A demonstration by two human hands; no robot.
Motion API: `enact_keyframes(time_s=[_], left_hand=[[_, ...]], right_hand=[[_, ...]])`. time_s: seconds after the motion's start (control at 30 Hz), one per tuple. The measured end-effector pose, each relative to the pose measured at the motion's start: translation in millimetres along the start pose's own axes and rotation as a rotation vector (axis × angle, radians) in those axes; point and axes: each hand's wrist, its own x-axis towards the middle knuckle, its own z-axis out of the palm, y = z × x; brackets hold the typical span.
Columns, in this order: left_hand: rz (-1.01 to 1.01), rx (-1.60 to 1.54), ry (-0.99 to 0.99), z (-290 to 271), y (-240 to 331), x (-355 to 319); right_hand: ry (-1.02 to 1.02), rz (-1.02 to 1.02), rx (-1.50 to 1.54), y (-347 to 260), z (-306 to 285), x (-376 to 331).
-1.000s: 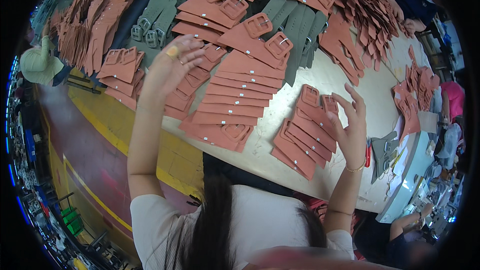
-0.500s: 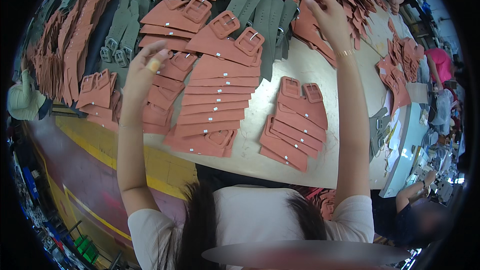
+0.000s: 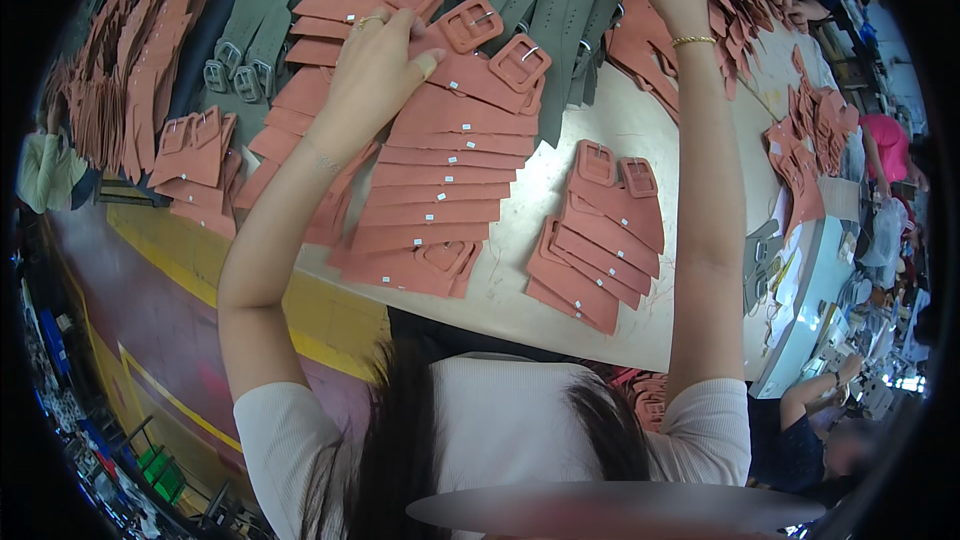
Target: The person uses pliers to trim small tabs or edges from pink fabric pieces with metal buckles. They pick up each piece, snip the edges, and place the finished pieces into a pile on the table.
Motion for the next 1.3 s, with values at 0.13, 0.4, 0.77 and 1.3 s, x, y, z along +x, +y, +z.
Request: enact_keyframes(time_s=[0.13, 0.4, 0.77, 1.3], left_hand=[[-0.020, -0.013, -0.008, 4.3, 3.5, 1.7], [-0.263, -0.505, -0.211, -11.8, 8.1, 3.7], [-0.496, -0.714, -0.338, -10.5, -2.4, -16.5], [-0.340, -0.789, -0.181, -6.9, -18.8, -29.8]], right_hand=[[0.093, -0.128, 0.040, -23.4, -19.8, -6.5], [0.029, -0.163, 0.419, -62.2, -65.5, -36.5], [-0.394, 0.081, 0.652, -41.8, 0.3, -111.1], [-0.456, 0.114, 0.403, -51.0, 5.1, -112.2]])
